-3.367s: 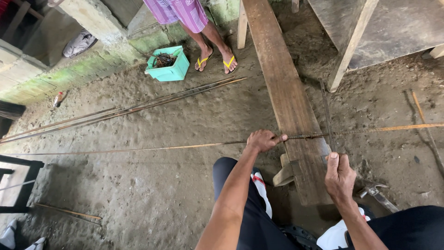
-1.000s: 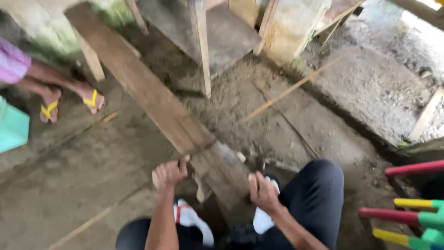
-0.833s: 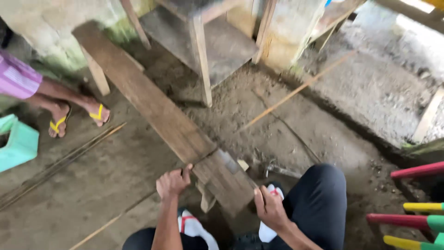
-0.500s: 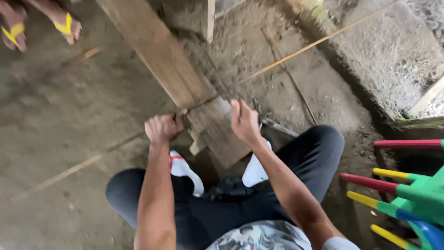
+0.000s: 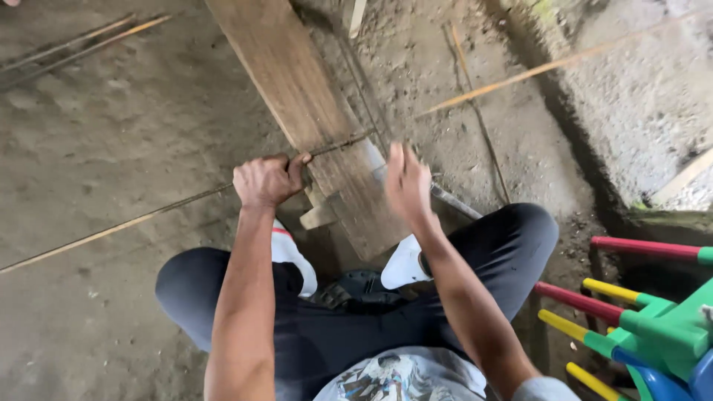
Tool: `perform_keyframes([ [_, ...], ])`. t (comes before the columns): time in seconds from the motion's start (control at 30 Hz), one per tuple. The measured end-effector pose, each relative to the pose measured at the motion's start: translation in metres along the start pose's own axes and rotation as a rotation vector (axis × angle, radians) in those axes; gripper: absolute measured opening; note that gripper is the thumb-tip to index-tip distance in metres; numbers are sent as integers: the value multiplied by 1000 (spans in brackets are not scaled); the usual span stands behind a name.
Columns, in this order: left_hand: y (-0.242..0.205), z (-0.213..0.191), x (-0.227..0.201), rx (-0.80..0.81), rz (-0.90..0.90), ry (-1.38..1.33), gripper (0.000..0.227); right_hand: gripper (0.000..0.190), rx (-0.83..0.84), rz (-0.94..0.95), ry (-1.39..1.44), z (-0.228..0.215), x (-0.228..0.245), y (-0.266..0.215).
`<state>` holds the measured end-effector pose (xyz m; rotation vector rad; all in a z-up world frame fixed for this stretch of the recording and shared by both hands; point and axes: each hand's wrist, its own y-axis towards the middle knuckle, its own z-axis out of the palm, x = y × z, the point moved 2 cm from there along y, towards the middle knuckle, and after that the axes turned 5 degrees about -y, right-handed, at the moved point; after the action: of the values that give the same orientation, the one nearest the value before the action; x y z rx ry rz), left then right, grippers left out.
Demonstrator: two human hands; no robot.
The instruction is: Sawing a metal rebar and then handling long rebar rods in a workshop
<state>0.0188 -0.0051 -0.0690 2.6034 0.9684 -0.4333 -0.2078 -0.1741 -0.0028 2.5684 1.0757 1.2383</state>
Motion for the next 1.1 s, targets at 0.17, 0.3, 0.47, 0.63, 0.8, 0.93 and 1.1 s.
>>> perform_keyframes([
  [0.17, 0, 1, 2, 10, -12, -4, 69, 32, 170, 223, -161, -73, -8, -109],
  [0.3, -7, -1, 0, -29, -11, 77, 61, 36, 120, 151, -102, -20, -6, -43],
  [0.47, 1, 0, 1, 111, -85, -30, 65, 45, -9, -11, 91, 12, 6, 14],
  [0.63, -9, -2, 5, 74, -82, -58, 67, 22, 103, -289, -395, -69, 26, -91],
  [0.8, -3, 3, 8, 51, -65, -35, 64, 44, 73, -186, -323, -15, -18, -47],
  [0.93, -3, 2, 5, 86, -76, -2, 65, 46, 88, 46, 19, 11, 17, 17],
  [1.1, -10, -8, 2, 147, -131, -70, 64, 54, 63, -263, -215, -47, -36, -98],
])
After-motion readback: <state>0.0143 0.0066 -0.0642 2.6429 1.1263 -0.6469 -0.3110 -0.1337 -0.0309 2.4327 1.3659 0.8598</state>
